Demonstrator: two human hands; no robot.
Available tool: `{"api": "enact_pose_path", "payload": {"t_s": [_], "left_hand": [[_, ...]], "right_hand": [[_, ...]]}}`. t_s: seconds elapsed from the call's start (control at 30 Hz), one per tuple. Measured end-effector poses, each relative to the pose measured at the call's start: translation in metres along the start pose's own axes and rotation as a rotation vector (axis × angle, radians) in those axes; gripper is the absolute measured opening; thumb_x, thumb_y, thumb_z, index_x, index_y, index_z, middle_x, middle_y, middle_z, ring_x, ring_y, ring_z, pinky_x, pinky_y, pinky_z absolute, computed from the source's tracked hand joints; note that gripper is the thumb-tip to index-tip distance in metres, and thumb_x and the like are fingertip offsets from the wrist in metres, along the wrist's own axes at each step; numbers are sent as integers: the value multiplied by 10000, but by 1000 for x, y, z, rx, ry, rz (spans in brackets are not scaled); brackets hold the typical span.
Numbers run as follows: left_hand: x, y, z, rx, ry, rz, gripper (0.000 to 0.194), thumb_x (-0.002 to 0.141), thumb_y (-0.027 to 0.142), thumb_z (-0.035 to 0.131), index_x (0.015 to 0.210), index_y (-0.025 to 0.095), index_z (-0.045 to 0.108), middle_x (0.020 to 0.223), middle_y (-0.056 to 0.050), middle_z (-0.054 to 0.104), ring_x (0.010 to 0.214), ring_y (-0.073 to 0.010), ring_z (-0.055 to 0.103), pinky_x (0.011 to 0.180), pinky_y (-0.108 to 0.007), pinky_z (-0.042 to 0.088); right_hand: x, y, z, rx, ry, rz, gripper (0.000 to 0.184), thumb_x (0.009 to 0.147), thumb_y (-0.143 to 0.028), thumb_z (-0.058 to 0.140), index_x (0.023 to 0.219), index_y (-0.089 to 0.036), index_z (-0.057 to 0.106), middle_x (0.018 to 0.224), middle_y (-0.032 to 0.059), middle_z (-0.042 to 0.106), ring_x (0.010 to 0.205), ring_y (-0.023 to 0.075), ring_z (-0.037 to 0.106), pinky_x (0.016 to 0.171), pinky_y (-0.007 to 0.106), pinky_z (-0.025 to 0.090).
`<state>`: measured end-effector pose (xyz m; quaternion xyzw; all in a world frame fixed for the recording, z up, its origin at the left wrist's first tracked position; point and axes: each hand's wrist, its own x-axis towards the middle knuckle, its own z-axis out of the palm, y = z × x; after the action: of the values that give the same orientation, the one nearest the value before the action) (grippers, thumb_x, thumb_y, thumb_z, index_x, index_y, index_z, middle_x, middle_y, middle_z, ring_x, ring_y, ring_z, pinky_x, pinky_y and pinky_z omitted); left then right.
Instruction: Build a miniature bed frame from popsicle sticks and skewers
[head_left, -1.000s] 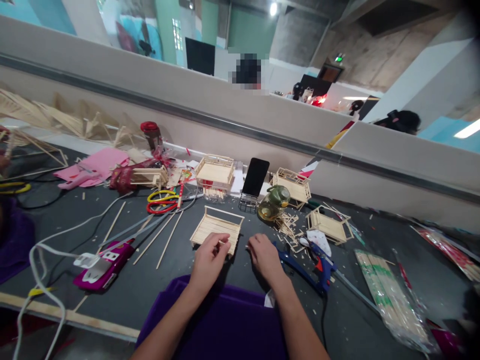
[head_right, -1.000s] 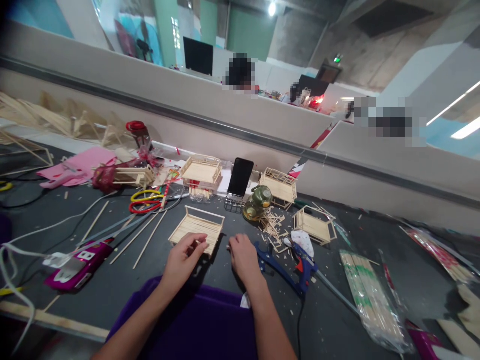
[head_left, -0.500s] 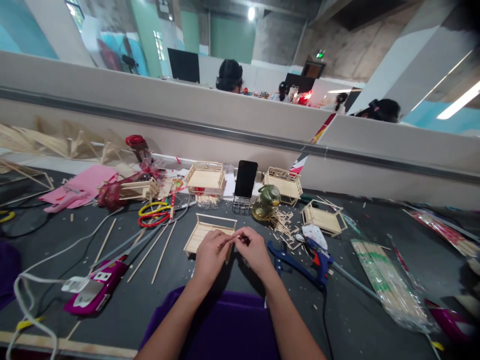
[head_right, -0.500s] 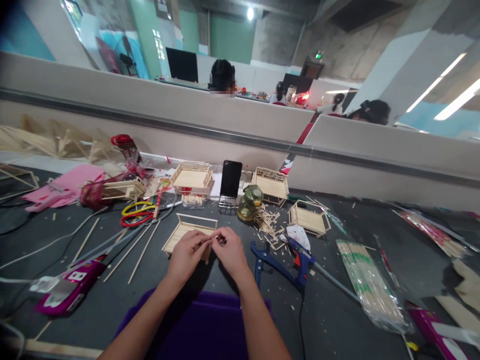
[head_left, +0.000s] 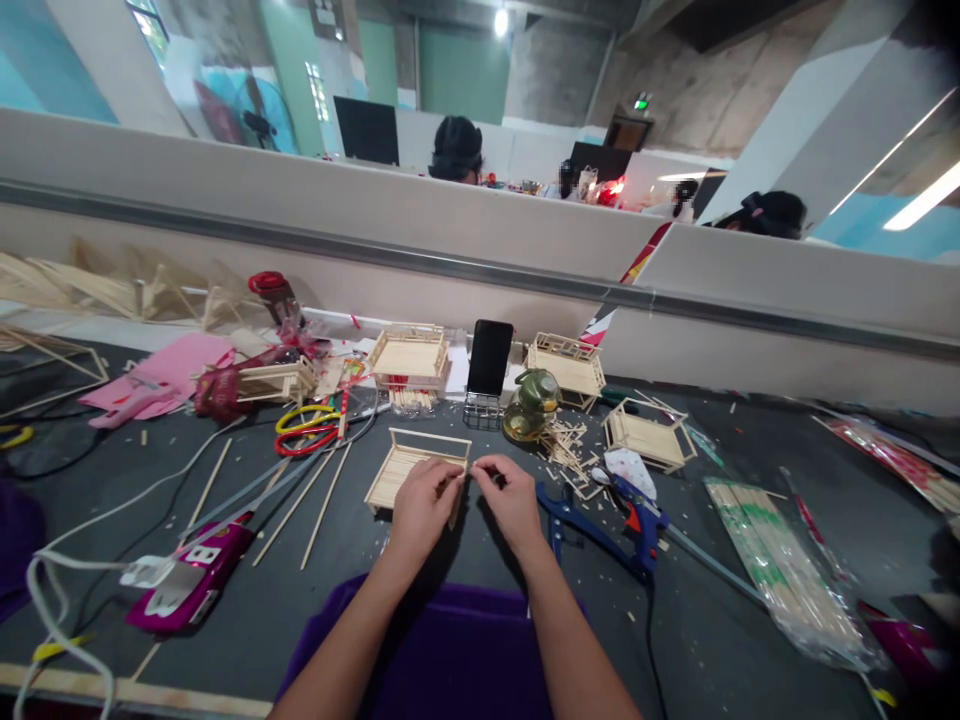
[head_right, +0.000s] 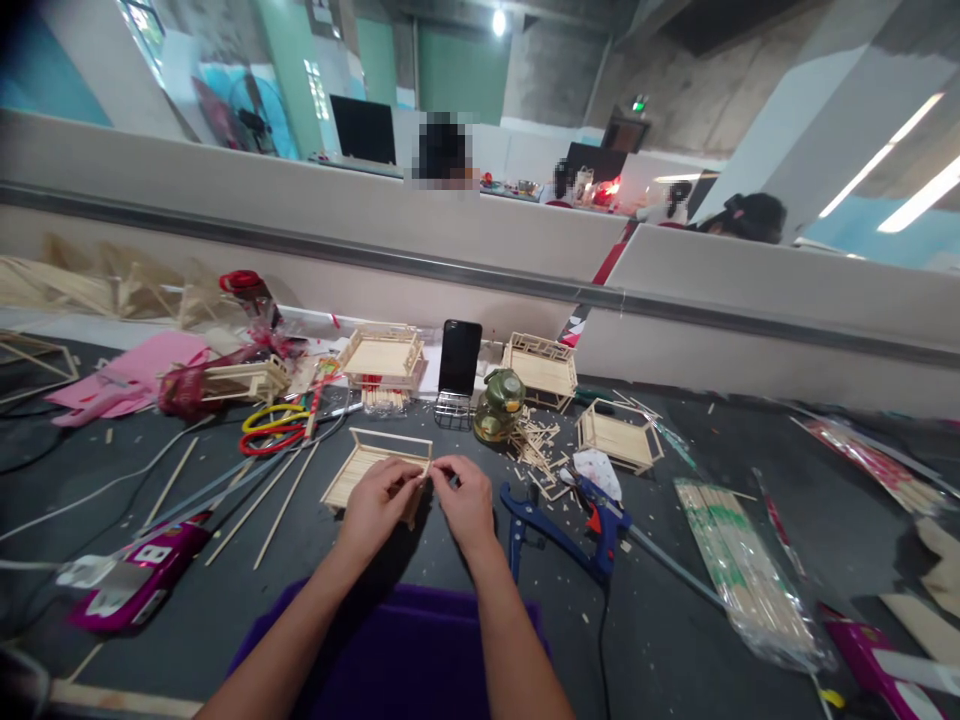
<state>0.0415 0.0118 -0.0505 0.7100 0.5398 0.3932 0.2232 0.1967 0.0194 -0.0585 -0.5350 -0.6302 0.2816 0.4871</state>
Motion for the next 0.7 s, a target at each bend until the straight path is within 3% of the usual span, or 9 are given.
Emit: {"api": "enact_pose_path", "payload": {"t_s": [0.2, 0.7], "left_hand": [[8, -11, 6, -106, 25, -129, 201, 838, 178, 543, 985, 204, 678, 933, -45, 684, 844, -181, 633, 756, -290, 482], [22, -2, 11, -22, 47, -105, 156, 847, 195, 554, 849, 201, 710, 829, -34, 693, 786, -180, 627, 733, -290, 456]], "right_hand": [[7, 13, 5, -45, 38, 17, 183, 853, -316, 559, 847, -198, 698, 826, 29, 717, 721, 165, 637, 659, 257, 473], [13, 12, 18, -220, 34, -52, 193, 884, -260, 519, 823, -220, 698, 836, 30, 706, 790, 178, 627, 731, 267, 443]]}}
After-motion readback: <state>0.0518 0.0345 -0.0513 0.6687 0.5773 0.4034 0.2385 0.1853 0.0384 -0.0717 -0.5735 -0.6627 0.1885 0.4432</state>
